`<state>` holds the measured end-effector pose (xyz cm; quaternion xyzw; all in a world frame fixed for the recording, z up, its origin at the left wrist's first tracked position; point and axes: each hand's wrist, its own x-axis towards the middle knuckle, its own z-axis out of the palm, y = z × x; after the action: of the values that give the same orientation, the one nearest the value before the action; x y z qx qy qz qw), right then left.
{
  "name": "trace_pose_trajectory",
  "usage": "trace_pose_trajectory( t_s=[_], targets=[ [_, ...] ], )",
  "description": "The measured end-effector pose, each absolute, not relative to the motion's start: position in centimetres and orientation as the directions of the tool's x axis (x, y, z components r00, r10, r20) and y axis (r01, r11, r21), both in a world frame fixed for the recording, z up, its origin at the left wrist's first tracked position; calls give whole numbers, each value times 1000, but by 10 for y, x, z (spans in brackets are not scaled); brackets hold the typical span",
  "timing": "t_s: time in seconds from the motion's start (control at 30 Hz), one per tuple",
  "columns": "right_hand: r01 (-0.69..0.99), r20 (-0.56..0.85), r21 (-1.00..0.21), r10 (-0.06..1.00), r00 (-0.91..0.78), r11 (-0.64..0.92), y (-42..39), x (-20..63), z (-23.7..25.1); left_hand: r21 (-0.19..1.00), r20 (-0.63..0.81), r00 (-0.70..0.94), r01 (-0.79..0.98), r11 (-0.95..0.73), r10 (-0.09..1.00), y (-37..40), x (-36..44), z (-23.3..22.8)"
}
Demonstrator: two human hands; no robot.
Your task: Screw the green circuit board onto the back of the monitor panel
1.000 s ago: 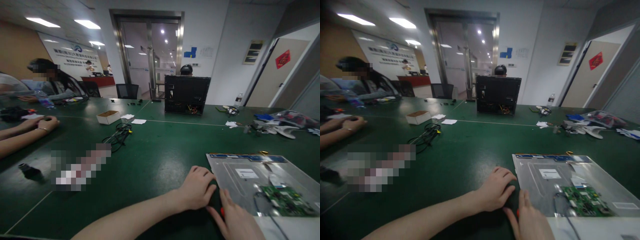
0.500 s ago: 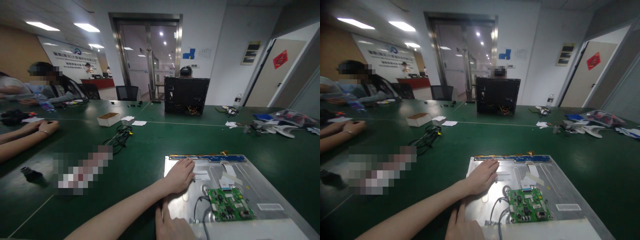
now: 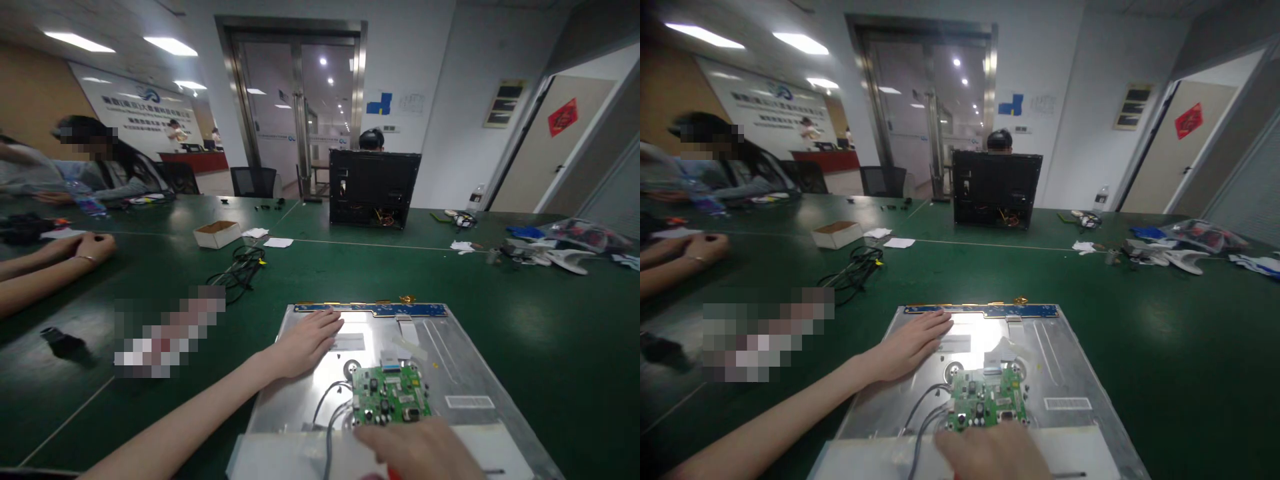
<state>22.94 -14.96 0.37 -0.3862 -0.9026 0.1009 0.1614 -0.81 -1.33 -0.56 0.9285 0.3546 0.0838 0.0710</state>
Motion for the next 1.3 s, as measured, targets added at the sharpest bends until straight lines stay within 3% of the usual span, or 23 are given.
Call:
trace_pose_trajectory(
  t_s=[0.1,0.23,0.4,0.9,1.1,1.3],
  targets=[
    [841,58,-363,910,-410,402,-132,273,23,179,92,727,660,-729,681,-13,-30,-5],
    [904,-71,-337,951,-302,262,-112,297,28,182,92,737,649,-739,670,-11,-52,-1],
    [835,-81,-440,912,-403,330,-100,282,17,181,91,732,654,-734,675,-7,-62,2],
    [724,-8,-543,860,-511,425,-87,279,0,227,202,704,643,-732,681,-8,-62,2],
    [749,-4,-474,849,-528,463,-85,287,-1,393,227,652,618,-681,723,-13,-59,15],
    [759,59,-328,814,-577,562,-62,261,21,554,122,646,585,-592,753,-19,-56,21]
  ],
)
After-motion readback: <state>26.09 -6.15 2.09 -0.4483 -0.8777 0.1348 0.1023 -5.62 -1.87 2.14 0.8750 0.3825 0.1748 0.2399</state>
